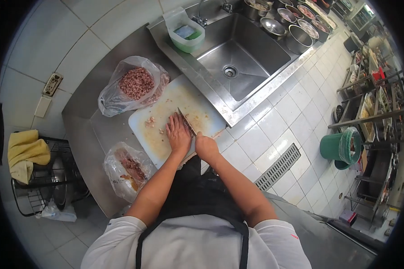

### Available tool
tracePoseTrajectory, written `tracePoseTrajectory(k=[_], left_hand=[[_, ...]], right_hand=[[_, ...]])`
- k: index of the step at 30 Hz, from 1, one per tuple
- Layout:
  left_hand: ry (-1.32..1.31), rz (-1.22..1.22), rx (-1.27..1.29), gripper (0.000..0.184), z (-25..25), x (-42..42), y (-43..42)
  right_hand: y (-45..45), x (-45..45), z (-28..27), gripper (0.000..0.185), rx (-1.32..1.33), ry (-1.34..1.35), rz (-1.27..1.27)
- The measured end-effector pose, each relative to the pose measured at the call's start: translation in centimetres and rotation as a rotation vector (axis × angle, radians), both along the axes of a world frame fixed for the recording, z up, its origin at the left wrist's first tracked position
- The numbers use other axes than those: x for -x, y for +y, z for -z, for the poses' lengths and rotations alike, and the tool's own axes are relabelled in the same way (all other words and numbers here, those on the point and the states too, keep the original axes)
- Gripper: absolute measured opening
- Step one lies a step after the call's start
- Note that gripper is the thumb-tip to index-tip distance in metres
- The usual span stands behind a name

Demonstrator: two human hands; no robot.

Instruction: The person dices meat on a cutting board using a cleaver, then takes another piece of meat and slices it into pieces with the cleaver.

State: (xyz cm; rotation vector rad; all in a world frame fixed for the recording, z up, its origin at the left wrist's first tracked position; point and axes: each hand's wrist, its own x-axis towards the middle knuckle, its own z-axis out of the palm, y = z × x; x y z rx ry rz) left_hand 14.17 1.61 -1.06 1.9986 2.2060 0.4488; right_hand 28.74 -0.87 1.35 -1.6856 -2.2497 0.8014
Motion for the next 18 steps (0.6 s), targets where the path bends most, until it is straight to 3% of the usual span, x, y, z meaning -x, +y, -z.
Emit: tracePoseTrajectory(k=[4,7,10,11,14,18], left_hand=[[0.01,0.01,0.004,0.064,0.4,0.0,0.3],[0.032,0.043,0.013,0.065,0.6,0.2,-0.1],[0.024,0.048,-0.006,0.065,0.7,0.3,0.1],[0.015,0.044,-0.007,0.064,0.8,0.4,-0.1],[-0.016,0.039,-0.031,0.062,0.7,0.4,-0.2],[-0.089,0.049,-0.046,0.061,1.0,1.1,0.0]], right_hand=[[1.3,-0.1,2.7,0.021,-0.085,0.091,0.005],[3.5,-2.1,5.7,0.027,-0.105,0.366,-0.006],[3.8,-3.1,2.9,0.03,0.499,0.466,0.166],[3.2,-2.7,-0.5,0.028,0.534,0.431,0.196],[1.4,-1.5,0.7,0.028,0.016,0.209,0.094],[0.8,-0.6,-2.6,0.027,-0.052,0.13,0.126]])
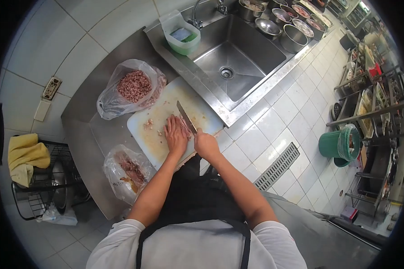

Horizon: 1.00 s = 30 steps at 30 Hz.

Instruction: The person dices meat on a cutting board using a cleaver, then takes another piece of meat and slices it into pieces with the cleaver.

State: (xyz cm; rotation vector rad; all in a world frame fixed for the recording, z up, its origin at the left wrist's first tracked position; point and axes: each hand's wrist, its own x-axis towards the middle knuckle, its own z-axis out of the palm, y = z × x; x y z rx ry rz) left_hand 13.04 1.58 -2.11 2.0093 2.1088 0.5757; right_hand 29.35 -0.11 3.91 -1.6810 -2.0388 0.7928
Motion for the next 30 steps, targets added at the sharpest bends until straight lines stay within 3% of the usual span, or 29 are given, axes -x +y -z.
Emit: tracePoseTrajectory(k=[12,21,27,30], left_hand=[[0.001,0.113,-0.082,0.059,-1.2,-0.5,-1.6],[0.085,0.099,-0.02,0.062,-0.6,-0.5,-1.2],[0.068,0.104,-0.002,0.062,-0.8,-0.7,-1.6],[0.034,0.103,-0.035,0.061,-1.3,-0.7,-1.3]], right_hand=[[-2.0,0.6,1.6,0.01,-0.003,-0.111,-0.082],[-4.4,-1.5,0.4,0.012,0.185,-0.156,-0.071],[-1.8,-0.2,1.8,0.013,0.05,-0.164,-0.123],[-5.3,-3.3,0.2,0.014,0.196,-0.241,-0.134]])
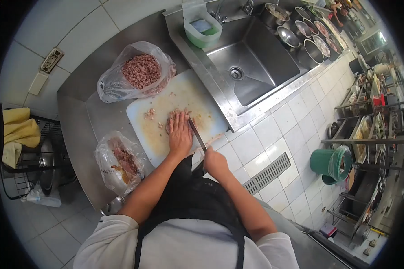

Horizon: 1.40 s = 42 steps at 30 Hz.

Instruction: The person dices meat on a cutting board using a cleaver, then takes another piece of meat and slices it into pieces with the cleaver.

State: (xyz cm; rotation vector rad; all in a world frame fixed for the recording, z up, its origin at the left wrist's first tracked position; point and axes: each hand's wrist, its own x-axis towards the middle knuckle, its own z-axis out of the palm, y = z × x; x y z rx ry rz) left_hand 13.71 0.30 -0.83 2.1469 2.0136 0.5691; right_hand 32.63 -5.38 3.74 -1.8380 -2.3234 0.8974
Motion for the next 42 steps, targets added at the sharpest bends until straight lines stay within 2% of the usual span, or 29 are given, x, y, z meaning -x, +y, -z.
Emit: tracePoseTrajectory(k=[5,7,8,10,15,23,26,36,42], left_hand=[[-0.005,0.009,0.079,0.065,0.4,0.2,-0.2],[-0.122,-0.003,0.026,0.067,0.2,0.7,-0.1],[-0.179,-0.011,0.005,0.069,0.2,1.1,-0.3],[-0.13,-0.001,0.004,0.07,-0.5,2.0,-0.5],[-0.081,0.017,-0.002,0.068,-0.5,1.9,-0.8],[-0.07,-0.032,-0.04,0.064,-0.3,1.2,-0.6],[-0.069,-0.019,-0.028,0.07,-0.1,1.2,-0.5],[-0.023,-0.005,-0.009,0.065,0.1,1.0,-0.5],[-0.047,0.0,-0.009,0.066,0.4,1.4,0.0]], right_hand=[[-0.6,-3.7,-5.8,0.015,0.054,-0.062,-0.138],[0.6,-4.2,-7.1,0.015,0.001,-0.058,-0.187],[0.9,-3.8,-7.5,0.015,-0.027,-0.053,-0.149],[1.2,-1.8,-8.5,0.014,-0.076,-0.044,-0.07],[2.0,2.0,-4.9,0.011,-0.197,0.002,-0.041],[2.2,3.9,-1.8,0.007,-0.193,-0.016,-0.039],[2.1,3.8,-0.6,0.009,-0.227,-0.016,-0.052],[5.9,5.5,0.2,0.009,-0.185,-0.006,-0.073],[2.6,2.6,-2.8,0.012,-0.007,-0.074,-0.073]])
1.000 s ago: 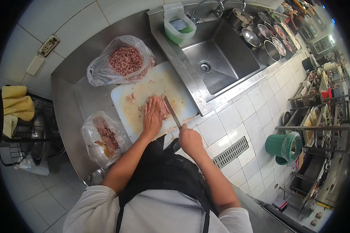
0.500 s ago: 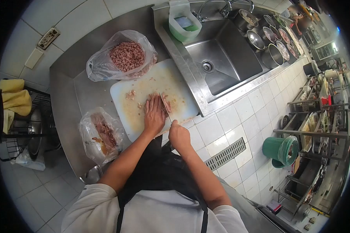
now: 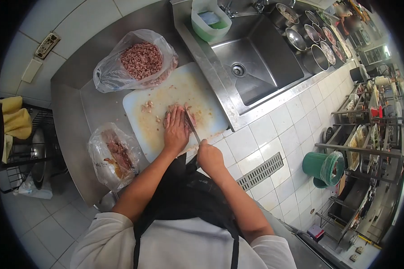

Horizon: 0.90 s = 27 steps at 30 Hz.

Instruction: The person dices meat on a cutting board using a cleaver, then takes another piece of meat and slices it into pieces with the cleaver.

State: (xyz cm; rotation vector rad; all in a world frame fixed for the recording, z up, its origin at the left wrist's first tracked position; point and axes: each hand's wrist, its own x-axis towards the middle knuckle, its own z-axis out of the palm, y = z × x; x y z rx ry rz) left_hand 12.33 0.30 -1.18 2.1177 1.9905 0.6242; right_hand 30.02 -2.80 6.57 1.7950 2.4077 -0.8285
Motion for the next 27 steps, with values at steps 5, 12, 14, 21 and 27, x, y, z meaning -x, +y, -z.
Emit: tracePoseTrajectory(k=[5,12,14,21,27], left_hand=[[0.029,-0.003,0.031,0.067,-0.1,-0.2,-0.1],[0.018,-0.025,0.027,0.067,-0.2,-0.7,-0.2],[0.011,-0.02,0.033,0.066,-0.3,-0.5,-0.1],[0.0,0.026,0.025,0.068,-0.6,0.3,-0.2],[-0.037,-0.013,0.035,0.07,-1.2,1.3,-0.4]], right_hand=[[4.1,4.0,5.5,0.012,-0.17,0.118,0.051],[1.8,1.9,4.5,0.018,-0.093,0.117,0.081],[2.2,2.2,4.5,0.019,-0.083,0.128,0.112],[4.1,0.4,5.7,0.024,-0.11,0.293,0.108],[2.7,-0.3,1.5,0.027,-0.162,0.27,0.169]])
